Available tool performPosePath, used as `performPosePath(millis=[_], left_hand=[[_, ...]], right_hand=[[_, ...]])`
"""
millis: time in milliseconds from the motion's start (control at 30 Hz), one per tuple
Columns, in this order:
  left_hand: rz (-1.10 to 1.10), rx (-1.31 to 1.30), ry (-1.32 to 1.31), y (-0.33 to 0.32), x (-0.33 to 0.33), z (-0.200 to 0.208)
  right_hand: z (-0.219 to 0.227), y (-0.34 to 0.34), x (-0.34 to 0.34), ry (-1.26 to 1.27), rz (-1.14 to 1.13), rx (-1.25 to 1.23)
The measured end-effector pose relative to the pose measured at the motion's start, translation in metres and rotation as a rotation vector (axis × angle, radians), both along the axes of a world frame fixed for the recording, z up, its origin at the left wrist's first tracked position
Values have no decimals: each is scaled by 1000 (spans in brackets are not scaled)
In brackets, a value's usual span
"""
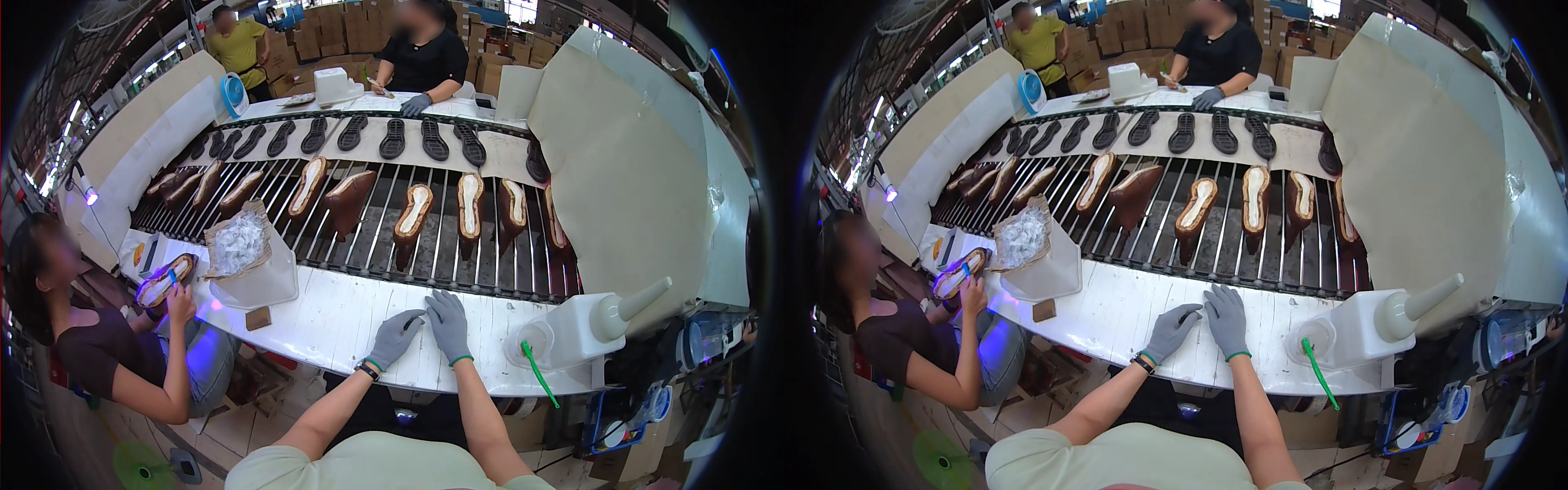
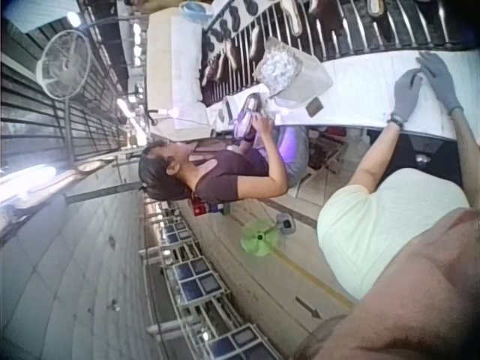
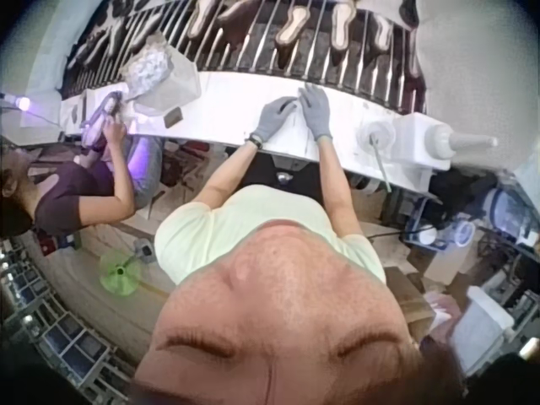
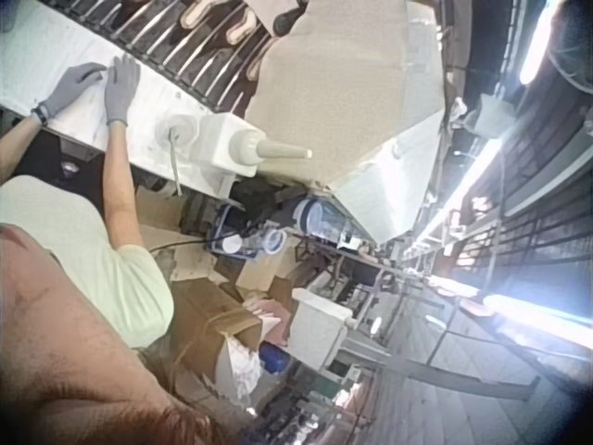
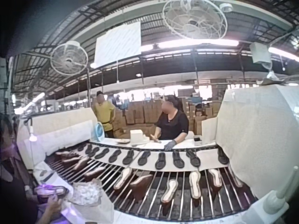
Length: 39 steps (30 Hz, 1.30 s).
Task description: Apply adhesive to the upper and midsole areas of shoes using a brush at a manufacturing station.
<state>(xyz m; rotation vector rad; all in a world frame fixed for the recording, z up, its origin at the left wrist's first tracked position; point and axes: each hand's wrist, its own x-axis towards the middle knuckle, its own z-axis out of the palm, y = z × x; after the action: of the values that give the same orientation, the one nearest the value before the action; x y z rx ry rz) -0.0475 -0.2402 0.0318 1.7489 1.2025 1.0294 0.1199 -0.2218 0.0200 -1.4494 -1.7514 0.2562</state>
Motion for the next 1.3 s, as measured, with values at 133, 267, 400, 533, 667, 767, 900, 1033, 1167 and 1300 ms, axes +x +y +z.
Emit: performPosePath(millis=[133, 267, 400, 533, 667, 767, 900, 1033, 1167, 1300], left_hand=[[-12, -9, 15, 0, 4, -10], [-1, -66, 17, -4, 0, 2], [-4, -9, 41, 3, 2, 2], [3, -16, 36, 3, 1, 1], [-6, -14, 36, 1, 2, 1], [-10, -16, 31, 0, 1, 3], [-16, -13, 36, 0, 1, 4], [-9, -17, 50, 0, 1, 4], [-7, -25, 61, 1, 1, 2], [-3, -34, 67, 0, 0, 0]], right_hand=[[-21, 2, 5, -51, 1, 34], [-15, -8, 1, -3, 35, -48], [-8, -4, 2, -4, 21, -24], [-6, -3, 1, 18, 13, -32], [-7, -5, 1, 24, 6, -42], [-6, -5, 1, 22, 12, -40], [-8, -5, 1, 19, 13, -31], [-9, -5, 1, 23, 10, -31], [-8, -5, 1, 19, 4, -37], [-7, -5, 1, 22, 1, -38]])
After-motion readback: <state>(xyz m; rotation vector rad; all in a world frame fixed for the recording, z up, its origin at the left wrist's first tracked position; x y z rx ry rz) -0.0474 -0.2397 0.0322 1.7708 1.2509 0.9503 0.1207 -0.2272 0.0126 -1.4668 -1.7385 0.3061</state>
